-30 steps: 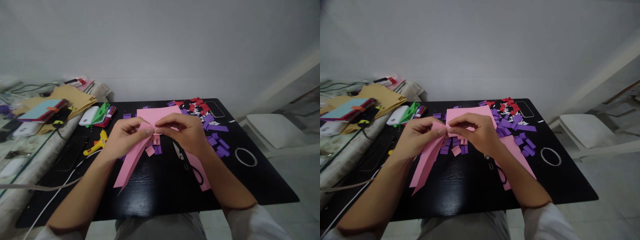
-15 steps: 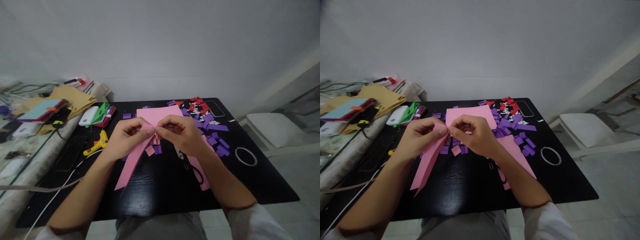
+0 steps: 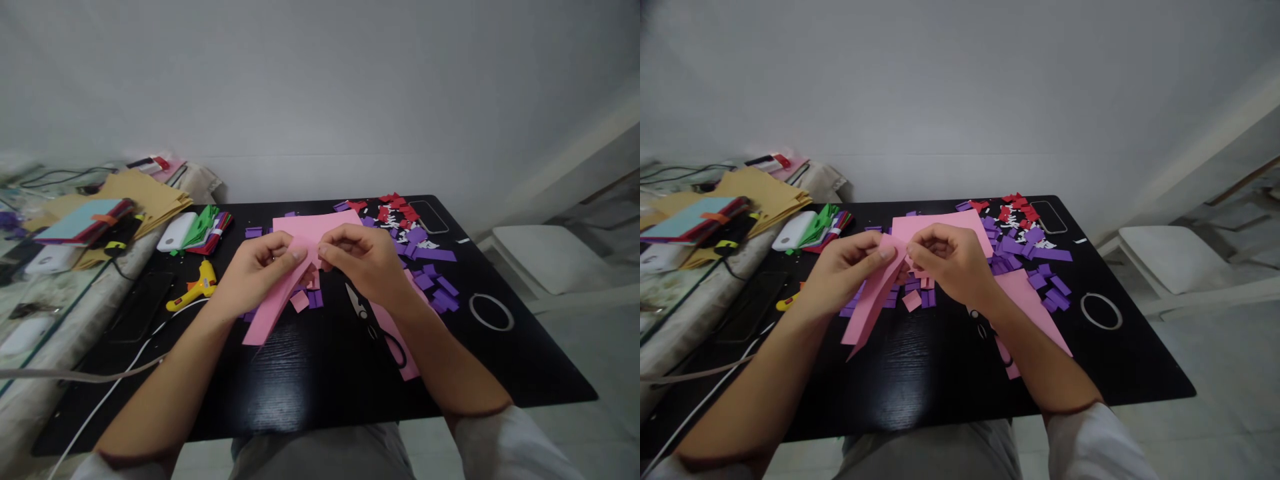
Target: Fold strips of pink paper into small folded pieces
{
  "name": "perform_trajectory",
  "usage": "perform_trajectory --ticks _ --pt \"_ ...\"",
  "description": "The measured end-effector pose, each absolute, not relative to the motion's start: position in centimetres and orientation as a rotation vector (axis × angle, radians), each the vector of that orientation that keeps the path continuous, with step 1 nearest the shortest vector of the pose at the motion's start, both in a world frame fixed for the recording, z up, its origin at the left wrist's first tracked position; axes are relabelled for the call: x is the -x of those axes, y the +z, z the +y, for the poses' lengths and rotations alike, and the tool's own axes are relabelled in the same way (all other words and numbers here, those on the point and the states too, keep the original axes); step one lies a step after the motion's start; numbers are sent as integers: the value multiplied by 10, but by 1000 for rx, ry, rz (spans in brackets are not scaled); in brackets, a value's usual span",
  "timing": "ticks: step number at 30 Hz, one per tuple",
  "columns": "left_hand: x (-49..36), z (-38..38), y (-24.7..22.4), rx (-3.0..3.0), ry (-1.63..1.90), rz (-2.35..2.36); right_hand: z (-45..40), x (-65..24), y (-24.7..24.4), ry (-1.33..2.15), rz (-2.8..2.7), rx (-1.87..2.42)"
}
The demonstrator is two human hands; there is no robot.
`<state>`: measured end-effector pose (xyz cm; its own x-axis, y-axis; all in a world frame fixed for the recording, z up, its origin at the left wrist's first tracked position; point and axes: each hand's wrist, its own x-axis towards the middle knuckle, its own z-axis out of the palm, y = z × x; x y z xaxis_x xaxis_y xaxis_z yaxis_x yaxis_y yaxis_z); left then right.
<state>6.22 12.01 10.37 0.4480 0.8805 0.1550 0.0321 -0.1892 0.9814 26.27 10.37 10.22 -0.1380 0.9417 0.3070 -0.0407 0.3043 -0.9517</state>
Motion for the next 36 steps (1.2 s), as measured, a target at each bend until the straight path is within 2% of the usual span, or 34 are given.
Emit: perform_trajectory --ticks 16,24,36 --pt "-62 119 103 -1584 977 872 106 -262 101 1069 -1346 914" --pt "-65 120 100 -1669 927 874 105 -263 105 1180 -1429 916" --pt "-62 124 102 -1740 788 826 109 -269 104 976 -1396 994"
